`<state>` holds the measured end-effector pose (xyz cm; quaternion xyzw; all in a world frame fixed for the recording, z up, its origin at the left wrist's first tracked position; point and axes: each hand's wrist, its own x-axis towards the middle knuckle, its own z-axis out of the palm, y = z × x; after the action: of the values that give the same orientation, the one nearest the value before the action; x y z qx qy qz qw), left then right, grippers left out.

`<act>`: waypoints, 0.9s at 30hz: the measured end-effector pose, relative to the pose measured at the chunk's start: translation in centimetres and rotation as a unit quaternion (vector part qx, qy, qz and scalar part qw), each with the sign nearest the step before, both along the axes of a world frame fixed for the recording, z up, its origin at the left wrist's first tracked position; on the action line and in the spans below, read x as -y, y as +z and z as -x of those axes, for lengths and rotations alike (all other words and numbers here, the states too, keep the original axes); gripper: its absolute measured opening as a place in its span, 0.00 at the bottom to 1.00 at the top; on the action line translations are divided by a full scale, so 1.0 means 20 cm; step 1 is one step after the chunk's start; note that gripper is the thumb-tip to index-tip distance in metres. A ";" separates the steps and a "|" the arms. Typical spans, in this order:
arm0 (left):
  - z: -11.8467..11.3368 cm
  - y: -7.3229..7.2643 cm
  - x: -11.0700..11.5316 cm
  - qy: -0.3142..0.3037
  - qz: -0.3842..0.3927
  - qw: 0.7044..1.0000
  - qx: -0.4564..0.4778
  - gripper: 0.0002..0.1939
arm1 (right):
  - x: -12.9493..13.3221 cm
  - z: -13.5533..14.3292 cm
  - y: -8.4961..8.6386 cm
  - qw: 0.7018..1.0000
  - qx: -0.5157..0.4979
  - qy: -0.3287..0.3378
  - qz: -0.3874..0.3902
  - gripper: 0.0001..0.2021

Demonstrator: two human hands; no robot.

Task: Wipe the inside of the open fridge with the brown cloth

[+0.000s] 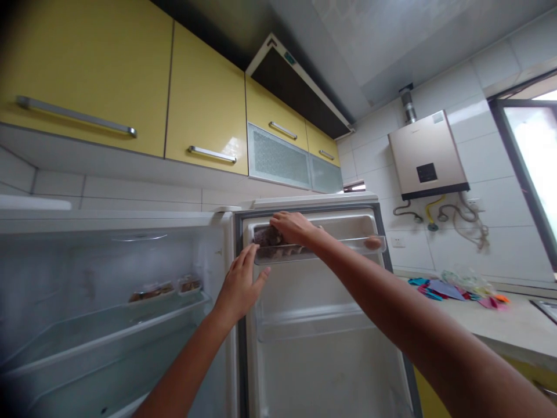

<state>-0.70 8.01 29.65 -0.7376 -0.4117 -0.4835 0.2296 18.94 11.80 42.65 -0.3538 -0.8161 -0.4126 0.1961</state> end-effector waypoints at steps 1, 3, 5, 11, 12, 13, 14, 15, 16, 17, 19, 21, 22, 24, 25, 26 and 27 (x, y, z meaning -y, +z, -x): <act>0.00 0.00 0.00 0.006 0.001 1.000 0.001 0.30 | -0.01 0.06 0.00 1.000 0.006 0.011 -0.021 0.13; 0.00 0.00 0.00 0.016 0.003 1.000 0.000 0.30 | -0.03 0.13 0.01 0.998 0.021 0.026 -0.053 0.11; 0.01 0.00 0.01 0.021 0.004 1.000 -0.005 0.30 | -0.05 0.13 0.02 0.996 0.041 0.030 -0.070 0.10; 0.00 0.01 0.03 0.029 0.013 0.999 -0.015 0.30 | -0.09 -0.19 0.01 0.996 0.080 -0.005 -0.041 0.11; 0.00 0.01 0.03 0.030 0.013 0.999 -0.014 0.30 | -0.09 -0.27 0.01 0.996 0.077 -0.020 -0.044 0.11; 0.00 0.01 0.03 0.030 0.013 0.999 -0.014 0.30 | -0.08 -0.34 0.00 0.995 0.073 -0.036 -0.051 0.11; 0.00 0.01 0.02 0.029 0.011 0.999 -0.014 0.30 | -0.08 -0.42 0.00 0.994 0.070 -0.052 -0.060 0.11; -0.01 0.01 0.02 0.027 0.008 0.999 -0.014 0.30 | -0.08 -0.49 -0.01 0.993 0.070 -0.067 -0.068 0.11; -0.01 0.01 0.01 0.025 0.005 1.000 -0.015 0.30 | -0.08 -0.55 -0.02 0.992 0.071 -0.081 -0.073 0.11; -0.01 0.01 0.01 0.023 0.003 1.000 -0.015 0.30 | -0.08 -0.61 -0.03 0.990 0.070 -0.095 -0.075 0.12; -0.01 0.01 0.00 0.020 -0.001 1.000 -0.013 0.29 | -0.08 -0.70 -0.04 0.987 0.062 -0.124 -0.079 0.13; -0.01 0.01 -0.01 0.018 -0.005 1.000 -0.012 0.29 | -0.08 -0.78 -0.04 0.984 0.042 -0.151 -0.082 0.14; -0.01 0.01 -0.01 0.015 -0.009 1.000 -0.013 0.29 | -0.09 -0.81 -0.04 0.983 0.031 -0.161 -0.081 0.14; 0.00 0.02 -0.01 0.012 -0.015 1.000 -0.015 0.28 | -0.09 -0.86 -0.04 0.982 0.010 -0.177 -0.069 0.14; 0.00 0.02 -0.01 0.011 -0.016 1.000 -0.016 0.28 | -0.09 -0.88 -0.04 0.981 0.000 -0.185 -0.061 0.14; 0.00 0.02 -0.01 0.012 -0.014 1.000 -0.017 0.28 | -0.09 -0.90 -0.04 0.979 -0.008 -0.196 -0.054 0.13; 0.00 0.02 -0.01 0.012 -0.011 1.000 -0.019 0.28 | -0.09 -0.91 -0.04 0.977 -0.016 -0.208 -0.049 0.13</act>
<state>-0.76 8.23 30.13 -0.7389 -0.4111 -0.4712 0.2509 37.18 13.55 41.88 -0.5124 -0.7003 -0.4779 0.1365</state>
